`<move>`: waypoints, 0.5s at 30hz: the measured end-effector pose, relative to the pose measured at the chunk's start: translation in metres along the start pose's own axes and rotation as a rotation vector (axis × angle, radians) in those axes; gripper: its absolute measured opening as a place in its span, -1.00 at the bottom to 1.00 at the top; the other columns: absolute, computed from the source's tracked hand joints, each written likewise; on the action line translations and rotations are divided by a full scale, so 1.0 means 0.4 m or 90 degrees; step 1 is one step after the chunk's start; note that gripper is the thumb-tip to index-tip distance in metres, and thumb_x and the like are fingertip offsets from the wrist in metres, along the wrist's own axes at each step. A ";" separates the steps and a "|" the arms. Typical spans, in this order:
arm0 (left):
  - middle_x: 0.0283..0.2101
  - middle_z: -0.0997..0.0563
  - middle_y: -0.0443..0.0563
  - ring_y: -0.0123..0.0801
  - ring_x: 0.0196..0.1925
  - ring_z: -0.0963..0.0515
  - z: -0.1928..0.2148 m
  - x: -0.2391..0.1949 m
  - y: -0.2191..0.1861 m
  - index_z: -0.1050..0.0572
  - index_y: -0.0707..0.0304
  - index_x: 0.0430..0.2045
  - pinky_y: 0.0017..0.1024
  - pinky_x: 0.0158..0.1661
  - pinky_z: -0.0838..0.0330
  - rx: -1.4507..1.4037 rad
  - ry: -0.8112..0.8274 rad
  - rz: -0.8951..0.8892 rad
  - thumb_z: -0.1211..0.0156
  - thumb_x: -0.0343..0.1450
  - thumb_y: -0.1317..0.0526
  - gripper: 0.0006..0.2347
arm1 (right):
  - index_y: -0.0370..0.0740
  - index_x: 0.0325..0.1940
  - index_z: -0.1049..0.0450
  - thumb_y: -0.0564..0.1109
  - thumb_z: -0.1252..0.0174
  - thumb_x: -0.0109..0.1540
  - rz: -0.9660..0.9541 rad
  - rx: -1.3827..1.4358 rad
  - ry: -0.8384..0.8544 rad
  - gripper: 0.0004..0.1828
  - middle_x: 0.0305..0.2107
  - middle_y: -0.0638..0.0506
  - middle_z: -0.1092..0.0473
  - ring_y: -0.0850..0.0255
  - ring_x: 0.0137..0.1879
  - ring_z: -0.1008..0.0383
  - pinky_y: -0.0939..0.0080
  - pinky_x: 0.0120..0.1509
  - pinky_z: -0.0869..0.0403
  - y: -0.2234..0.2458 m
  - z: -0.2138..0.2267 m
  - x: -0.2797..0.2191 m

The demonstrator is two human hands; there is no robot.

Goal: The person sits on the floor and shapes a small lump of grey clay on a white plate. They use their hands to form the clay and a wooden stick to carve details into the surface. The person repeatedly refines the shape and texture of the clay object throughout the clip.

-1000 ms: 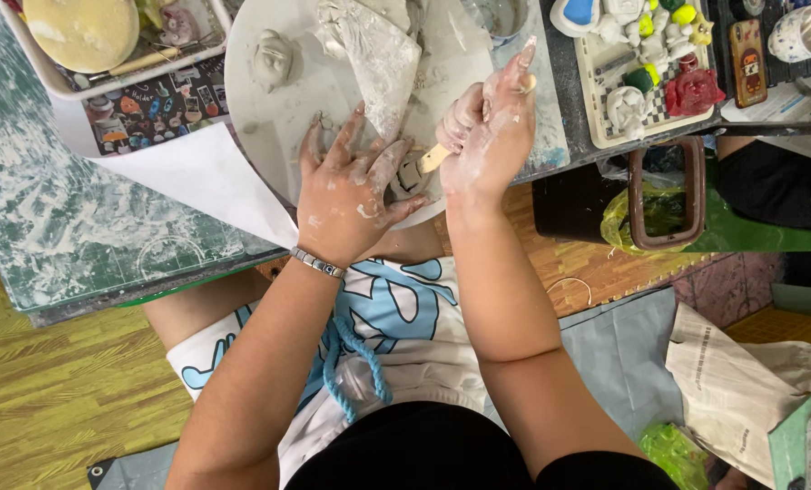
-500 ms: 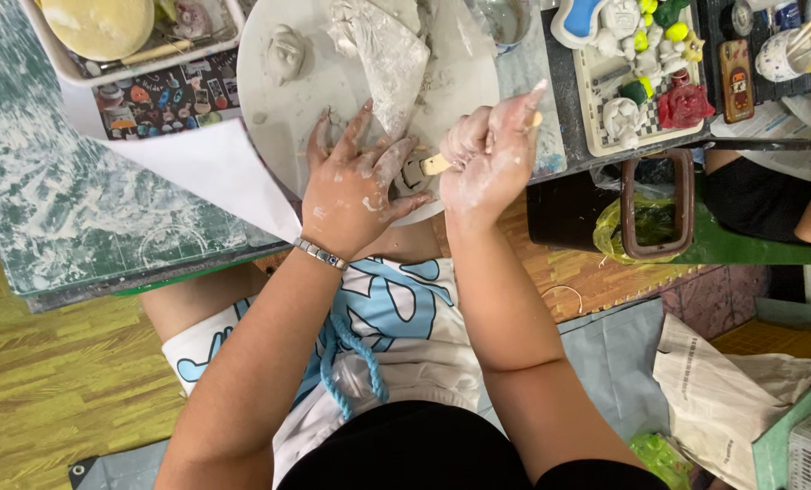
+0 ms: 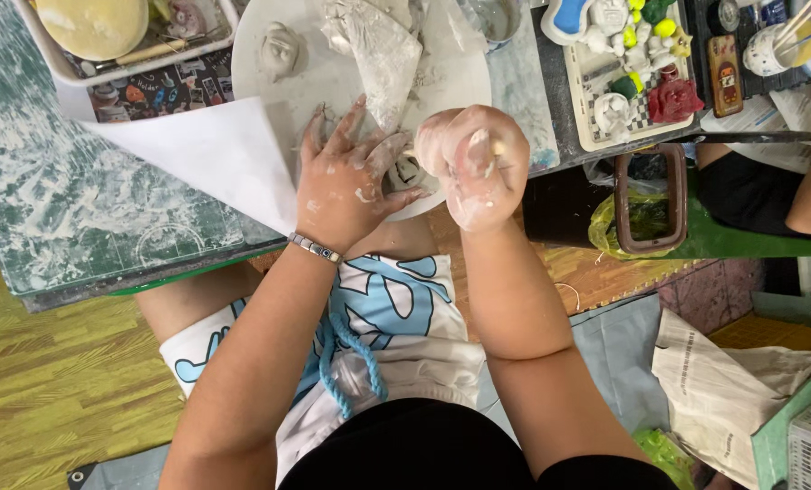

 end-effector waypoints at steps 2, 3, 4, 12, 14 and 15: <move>0.10 -0.64 -0.03 -0.07 0.43 -0.33 0.002 0.000 -0.001 -0.61 0.03 0.05 0.23 0.37 0.02 -0.001 -0.010 -0.009 -0.36 0.31 -0.24 -0.47 | -0.32 -0.44 -0.20 0.12 -0.10 0.44 -0.018 -0.015 0.049 -0.46 -0.64 -0.04 -0.13 0.17 -0.58 -0.09 0.14 -0.41 -0.12 -0.013 0.009 -0.006; 0.09 -0.65 -0.02 -0.08 0.43 -0.33 0.002 0.000 0.001 -0.61 0.03 0.06 0.22 0.37 0.03 0.002 -0.003 -0.006 -0.36 0.32 -0.24 -0.47 | -0.30 -0.46 -0.19 0.11 -0.10 0.43 -0.031 -0.009 0.060 -0.46 -0.65 -0.02 -0.12 0.19 -0.57 -0.08 0.16 -0.43 -0.11 -0.027 0.014 -0.007; 0.09 -0.65 -0.02 -0.08 0.43 -0.33 0.002 0.000 0.002 -0.61 0.03 0.06 0.22 0.37 0.03 0.006 0.004 -0.003 -0.36 0.32 -0.24 -0.47 | -0.28 -0.49 -0.18 0.10 -0.10 0.43 -0.044 -0.003 0.072 -0.46 -0.66 0.01 -0.10 0.20 -0.57 -0.06 0.18 -0.44 -0.09 -0.041 0.019 -0.007; 0.07 -0.66 -0.01 -0.12 0.45 -0.31 0.006 0.003 0.005 -0.61 0.05 0.07 0.20 0.38 0.06 0.007 0.032 0.007 -0.35 0.27 -0.26 -0.43 | -0.24 -0.57 -0.20 0.07 -0.09 0.42 -0.078 0.085 0.129 -0.45 -0.69 0.00 -0.14 0.22 -0.60 -0.03 0.18 -0.49 -0.06 -0.079 0.055 -0.008; 0.09 -0.66 -0.02 -0.13 0.45 -0.30 0.011 0.004 0.004 -0.61 0.04 0.08 0.19 0.38 0.06 -0.001 0.023 0.002 -0.35 0.29 -0.25 -0.44 | -0.25 -0.57 -0.20 0.04 -0.09 0.41 -0.074 0.099 0.158 -0.47 -0.71 0.02 -0.10 0.25 -0.62 0.03 0.16 -0.46 -0.02 -0.078 0.057 -0.010; 0.09 -0.67 -0.01 -0.12 0.45 -0.30 0.012 0.005 0.003 -0.61 0.04 0.08 0.20 0.37 0.05 -0.001 0.020 -0.001 -0.36 0.29 -0.25 -0.44 | -0.25 -0.57 -0.20 0.03 -0.08 0.41 -0.073 0.107 0.162 -0.47 -0.71 0.02 -0.11 0.25 -0.62 0.03 0.17 -0.49 -0.02 -0.075 0.058 -0.010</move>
Point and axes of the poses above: each hand's wrist, its own x-axis towards the middle knuckle, its own z-axis out of the back of the hand, y = z × x, the point moved 6 cm from there along x, towards the middle knuckle
